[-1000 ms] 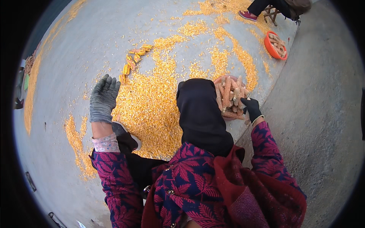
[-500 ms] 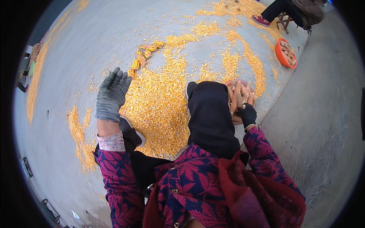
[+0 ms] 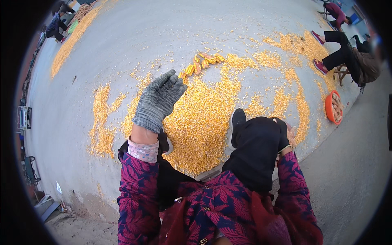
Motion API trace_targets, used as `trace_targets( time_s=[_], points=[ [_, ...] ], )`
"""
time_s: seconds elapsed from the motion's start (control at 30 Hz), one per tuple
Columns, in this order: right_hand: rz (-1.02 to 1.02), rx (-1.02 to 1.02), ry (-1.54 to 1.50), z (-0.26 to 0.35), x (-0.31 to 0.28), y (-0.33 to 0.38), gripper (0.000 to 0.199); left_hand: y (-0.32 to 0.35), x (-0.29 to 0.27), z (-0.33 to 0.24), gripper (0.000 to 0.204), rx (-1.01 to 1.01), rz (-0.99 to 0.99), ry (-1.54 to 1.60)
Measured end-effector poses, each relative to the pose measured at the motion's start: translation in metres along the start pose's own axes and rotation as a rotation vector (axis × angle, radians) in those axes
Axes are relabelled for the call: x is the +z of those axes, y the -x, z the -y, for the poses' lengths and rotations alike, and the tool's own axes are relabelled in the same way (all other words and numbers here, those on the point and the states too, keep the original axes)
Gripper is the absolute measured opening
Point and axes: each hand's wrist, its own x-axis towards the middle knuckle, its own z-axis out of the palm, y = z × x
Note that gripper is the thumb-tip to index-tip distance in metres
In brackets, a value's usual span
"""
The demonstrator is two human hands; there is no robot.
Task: The person sits on the ground and shucks corn cobs by hand, removing kernels and dropping them onto a large pile on the concrete. The person handles multiple cobs one at a time, rotating them to remove kernels.
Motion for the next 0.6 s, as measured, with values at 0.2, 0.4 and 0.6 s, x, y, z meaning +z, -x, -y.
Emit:
trace_targets(
  time_s=[0.2, 0.4, 0.6],
  points=[
    [0.417, -0.233, 0.952, 0.116, 0.095, -0.156, 0.030, 0.036, 0.007, -0.019, 0.035, 0.129, 0.150, -0.048],
    [0.677, -0.379, 1.297, 0.080, 0.282, -0.272, 0.047, 0.061, 0.048, -0.035, 0.033, 0.186, -0.087, -0.063],
    [0.419, -0.225, 1.055, 0.028, 0.469, -0.253, 0.071, 0.073, 0.036, -0.061, 0.028, -0.025, -0.177, 0.078]
  ],
)
